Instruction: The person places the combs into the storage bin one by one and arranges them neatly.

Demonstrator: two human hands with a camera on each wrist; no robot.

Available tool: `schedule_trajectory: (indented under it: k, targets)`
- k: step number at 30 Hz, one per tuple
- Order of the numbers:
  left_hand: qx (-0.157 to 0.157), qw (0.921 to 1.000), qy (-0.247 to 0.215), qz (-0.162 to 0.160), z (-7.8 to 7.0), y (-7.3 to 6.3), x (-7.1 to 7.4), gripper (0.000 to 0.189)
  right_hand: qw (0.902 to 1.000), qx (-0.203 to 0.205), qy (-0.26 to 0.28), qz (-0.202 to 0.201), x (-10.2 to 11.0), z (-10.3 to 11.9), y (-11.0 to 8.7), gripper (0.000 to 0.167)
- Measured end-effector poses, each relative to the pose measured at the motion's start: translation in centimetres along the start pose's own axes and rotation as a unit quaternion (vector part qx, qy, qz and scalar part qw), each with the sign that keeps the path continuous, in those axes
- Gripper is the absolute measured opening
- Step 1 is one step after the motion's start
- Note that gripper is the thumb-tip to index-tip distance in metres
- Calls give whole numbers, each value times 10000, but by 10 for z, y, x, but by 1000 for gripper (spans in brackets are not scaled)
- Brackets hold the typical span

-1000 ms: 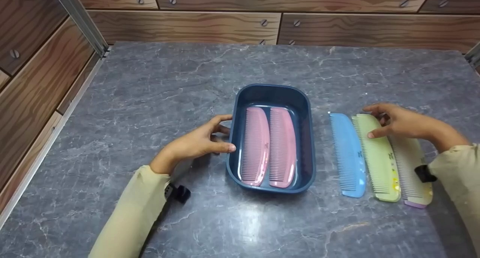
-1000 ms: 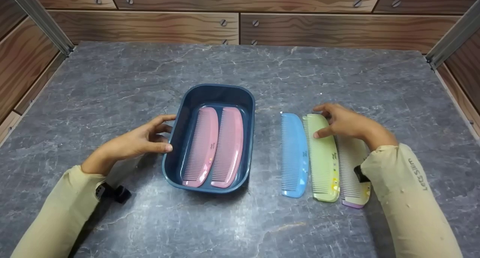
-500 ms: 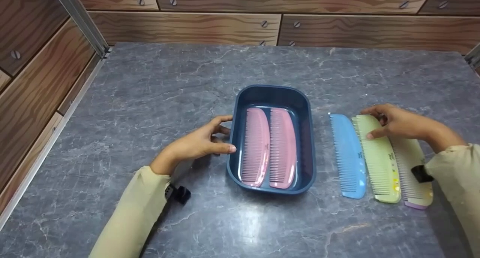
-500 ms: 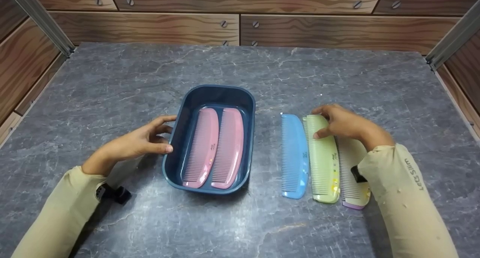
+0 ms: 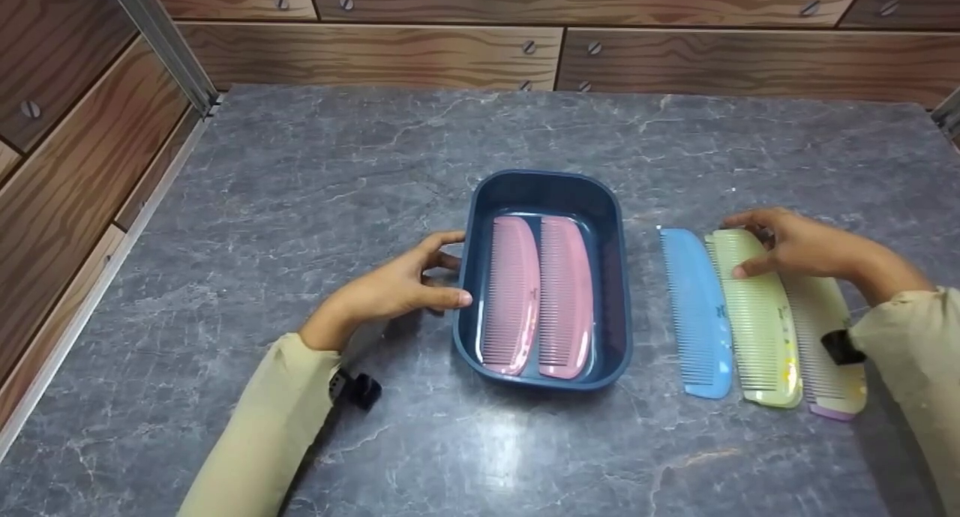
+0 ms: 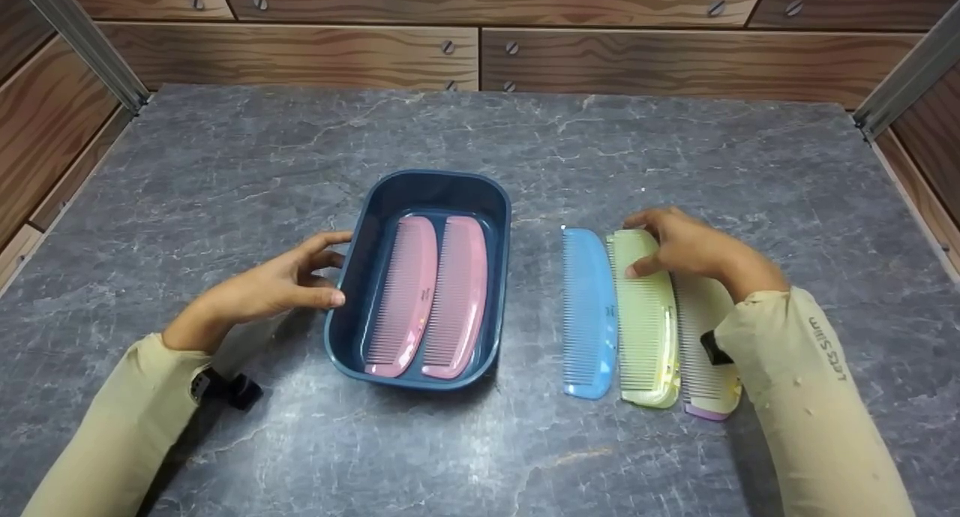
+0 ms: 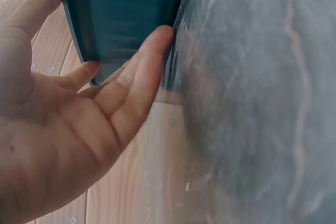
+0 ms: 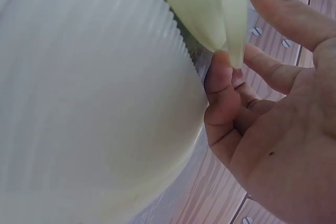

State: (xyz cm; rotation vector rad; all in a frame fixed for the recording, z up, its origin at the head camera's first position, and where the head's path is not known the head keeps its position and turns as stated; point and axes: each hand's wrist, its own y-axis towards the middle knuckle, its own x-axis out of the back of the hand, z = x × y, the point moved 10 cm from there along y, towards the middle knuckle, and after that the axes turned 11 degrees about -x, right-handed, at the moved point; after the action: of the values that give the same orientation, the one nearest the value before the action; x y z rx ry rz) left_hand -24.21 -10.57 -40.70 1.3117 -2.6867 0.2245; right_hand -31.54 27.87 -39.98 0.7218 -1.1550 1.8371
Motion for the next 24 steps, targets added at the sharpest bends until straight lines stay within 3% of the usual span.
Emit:
schedule_trajectory:
  k: [9,17,24]
  targets:
    - [58,9998,-196,6,1,0,-1,83,9988,-418,-246,49,0,-6,-1,78]
    - [26,9999,101,32,0,-2,0,83,9987,-389,-320,-22,2,-4,-2,74]
    - [19,9997,228,5,-1,-1,1,82,9993,-354,-70,-39,2,-4,-4,67]
